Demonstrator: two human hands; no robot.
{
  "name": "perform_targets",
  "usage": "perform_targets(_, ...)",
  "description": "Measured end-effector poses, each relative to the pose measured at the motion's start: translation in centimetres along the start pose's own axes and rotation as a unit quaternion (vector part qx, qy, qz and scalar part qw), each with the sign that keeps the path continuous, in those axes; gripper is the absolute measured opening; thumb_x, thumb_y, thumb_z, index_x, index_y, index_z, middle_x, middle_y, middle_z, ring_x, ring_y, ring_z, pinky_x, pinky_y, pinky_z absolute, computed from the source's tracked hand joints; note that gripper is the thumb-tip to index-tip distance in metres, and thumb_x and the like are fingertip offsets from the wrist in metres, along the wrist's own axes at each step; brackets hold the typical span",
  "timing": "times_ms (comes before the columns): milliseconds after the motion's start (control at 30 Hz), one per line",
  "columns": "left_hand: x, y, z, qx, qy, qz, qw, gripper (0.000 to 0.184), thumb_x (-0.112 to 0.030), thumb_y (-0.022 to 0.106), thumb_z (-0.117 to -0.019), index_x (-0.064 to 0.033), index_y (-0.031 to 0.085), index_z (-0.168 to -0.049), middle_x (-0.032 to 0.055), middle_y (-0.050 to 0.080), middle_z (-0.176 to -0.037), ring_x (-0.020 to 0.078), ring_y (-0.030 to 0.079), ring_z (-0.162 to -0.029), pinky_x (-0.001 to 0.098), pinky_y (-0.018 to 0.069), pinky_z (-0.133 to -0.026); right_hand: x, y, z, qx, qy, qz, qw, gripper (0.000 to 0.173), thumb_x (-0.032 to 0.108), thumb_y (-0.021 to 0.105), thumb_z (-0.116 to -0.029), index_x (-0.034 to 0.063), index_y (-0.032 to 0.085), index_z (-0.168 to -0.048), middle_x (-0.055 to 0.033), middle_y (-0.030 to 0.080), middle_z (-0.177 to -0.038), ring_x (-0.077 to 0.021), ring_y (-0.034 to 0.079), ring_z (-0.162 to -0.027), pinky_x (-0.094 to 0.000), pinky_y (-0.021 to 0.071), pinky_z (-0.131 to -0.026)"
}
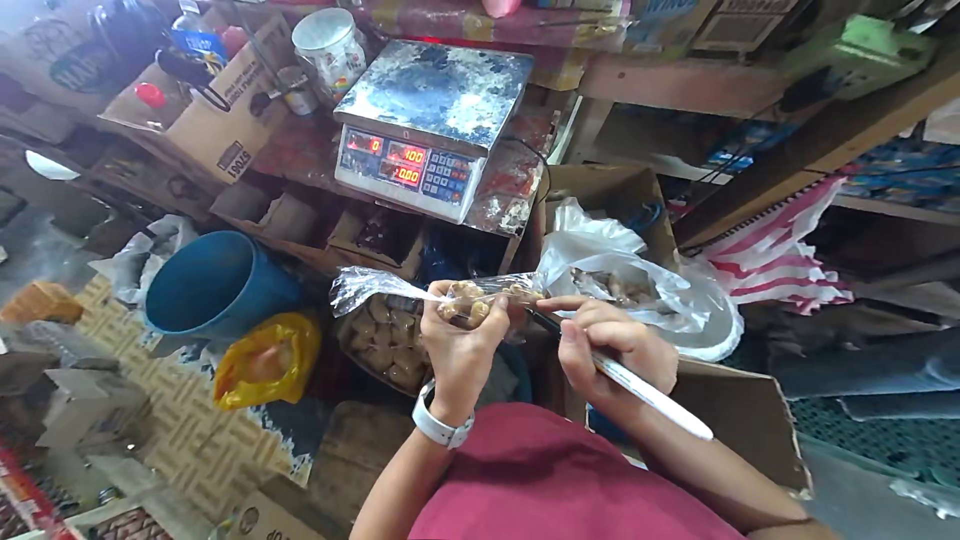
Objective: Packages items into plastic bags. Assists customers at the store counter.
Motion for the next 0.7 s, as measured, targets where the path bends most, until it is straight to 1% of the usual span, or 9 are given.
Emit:
perform_targets(133,-0.09,0.03,0.11,-0.001,0.013,-0.016,1.0,0.039,0.008,0.077,-0.0728,-0.0026,0.056,-0.103,0.0031,0.07,-0.081,0.0118,0.072,-0.072,0.0304,0.0639,-0.068,0.03,0.24,-0.03,-0.008,-0.009,0.026,1.0,0.017,0.008,0.061,-0.099,0.0069,0.048,-0.088,-0.0044,0.056,-0.072,-0.0111,0.067,-0.073,-0.0323,0.0628,-0.083)
perform_targets(233,-0.23,0.03,0.16,0.001,0.013,-0.018,1.0,0.038,0.008,0.076,-0.074,-0.0012,0.055,-0.105,0.005,0.07,-0.082,0.0137,0.072,-0.071,0.032,0.0646,-0.067,0.1,0.36,-0.02,-0.007,-0.007,0.032,0.999,0.017,0.008,0.062,-0.0984,0.0064,0.049,-0.087,-0.0047,0.057,-0.072,-0.0114,0.067,-0.073,-0.0326,0.0627,-0.083)
perform_targets(400,-0.38,-0.01,0.18,-0.01,-0.002,-0.012,1.0,0.038,0.008,0.076,-0.0738,-0.0021,0.054,-0.104,0.0047,0.07,-0.08,0.0139,0.072,-0.069,0.0318,0.0639,-0.064,0.46,0.31,0.11,0.006,-0.002,0.023,1.0,0.019,0.007,0.061,-0.0967,0.0068,0.047,-0.084,-0.0045,0.053,-0.068,-0.011,0.062,-0.065,-0.0342,0.0615,-0.085)
perform_targets(500,-0.42,-0.06,0.22,-0.01,-0.009,-0.017,1.0,0.039,0.006,0.076,-0.0735,-0.0025,0.055,-0.104,0.0029,0.07,-0.081,0.0118,0.072,-0.072,0.0306,0.064,-0.066,0.52,0.15,0.23,0.01,-0.003,0.02,1.0,0.019,0.006,0.059,-0.0967,0.0071,0.047,-0.083,-0.0051,0.052,-0.068,-0.0115,0.061,-0.065,-0.0337,0.0608,-0.085)
perform_targets(633,-0.38,0.01,0.28,-0.013,-0.017,0.002,1.0,0.039,0.007,0.076,-0.073,-0.0022,0.054,-0.104,0.0052,0.07,-0.081,0.0147,0.073,-0.071,0.0331,0.0648,-0.066,0.51,-0.01,0.3,0.008,-0.001,0.013,1.0,0.018,0.006,0.058,-0.0976,0.0075,0.046,-0.084,-0.0049,0.051,-0.068,-0.0117,0.061,-0.066,-0.0337,0.0613,-0.084)
perform_targets(700,-0.4,0.02,0.29,-0.012,-0.016,0.003,1.0,0.039,0.008,0.076,-0.073,-0.0023,0.055,-0.104,0.0053,0.071,-0.081,0.0144,0.073,-0.071,0.0327,0.0647,-0.066,0.51,0.05,0.3,0.002,-0.001,0.01,1.0,0.018,0.006,0.058,-0.0975,0.0072,0.046,-0.084,-0.0049,0.05,-0.068,-0.0118,0.06,-0.065,-0.034,0.0615,-0.083)
Point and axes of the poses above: each hand's wrist, its own z-axis away from the middle knuckle, its own y-axis out of the palm, x = y × z, the point moved 2 cm from there along -z, towards the middle knuckle
